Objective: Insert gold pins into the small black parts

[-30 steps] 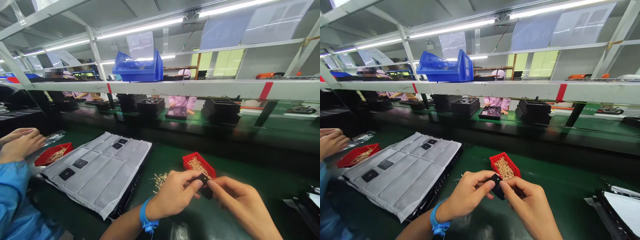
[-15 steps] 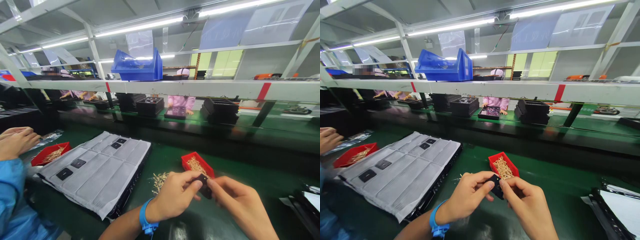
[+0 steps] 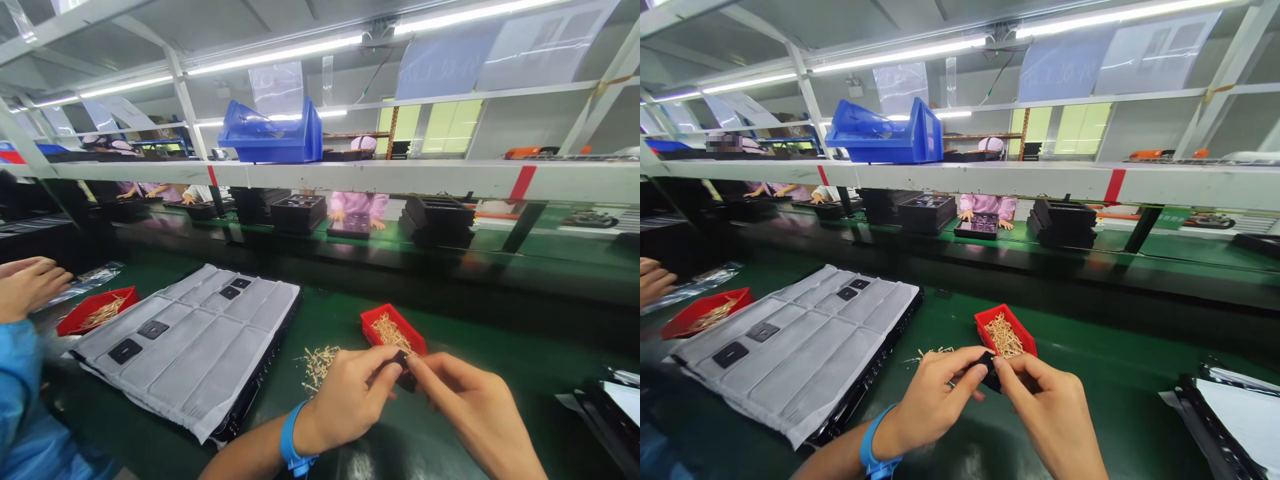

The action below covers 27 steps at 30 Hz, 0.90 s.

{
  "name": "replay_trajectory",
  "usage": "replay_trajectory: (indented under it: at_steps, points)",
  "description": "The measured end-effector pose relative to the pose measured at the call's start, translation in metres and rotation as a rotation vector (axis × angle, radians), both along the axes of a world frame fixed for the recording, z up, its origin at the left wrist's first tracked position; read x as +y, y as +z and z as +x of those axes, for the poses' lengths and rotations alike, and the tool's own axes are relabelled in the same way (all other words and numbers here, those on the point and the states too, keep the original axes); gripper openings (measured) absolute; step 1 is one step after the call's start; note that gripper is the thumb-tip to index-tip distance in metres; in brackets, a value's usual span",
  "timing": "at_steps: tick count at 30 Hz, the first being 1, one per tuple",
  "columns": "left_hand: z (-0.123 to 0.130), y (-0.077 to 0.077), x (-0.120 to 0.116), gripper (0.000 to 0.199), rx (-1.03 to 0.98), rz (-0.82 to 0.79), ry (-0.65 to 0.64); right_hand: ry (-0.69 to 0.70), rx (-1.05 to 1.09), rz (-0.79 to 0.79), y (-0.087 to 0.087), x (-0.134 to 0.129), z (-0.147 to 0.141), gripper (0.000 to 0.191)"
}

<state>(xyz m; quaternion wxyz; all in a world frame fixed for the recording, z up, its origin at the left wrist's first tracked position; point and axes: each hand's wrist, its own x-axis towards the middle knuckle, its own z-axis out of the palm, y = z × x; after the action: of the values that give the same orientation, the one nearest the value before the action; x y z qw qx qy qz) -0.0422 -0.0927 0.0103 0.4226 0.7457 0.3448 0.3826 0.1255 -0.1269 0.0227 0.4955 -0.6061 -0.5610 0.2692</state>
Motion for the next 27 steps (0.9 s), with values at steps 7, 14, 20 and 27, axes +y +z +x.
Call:
replay_trajectory:
  at_steps: [7,14,20,27]
  points:
    - [0.001,-0.003,0.001,0.015,-0.03,0.085,0.093,0.0,-0.268,0.006,-0.01,0.009,0.016,0.051]
    - [0.005,-0.005,0.005,0.02,-0.258,-0.142,0.069,0.113,-0.006,-0.086,0.008,-0.005,0.004,0.043]
    - [0.003,-0.003,0.005,0.02,-0.334,-0.208,0.035,0.108,0.032,-0.079,0.006,-0.008,0.003,0.043]
    - [0.007,-0.007,0.006,0.019,-0.352,-0.202,0.029,0.081,0.003,-0.055,0.003,-0.004,0.002,0.046]
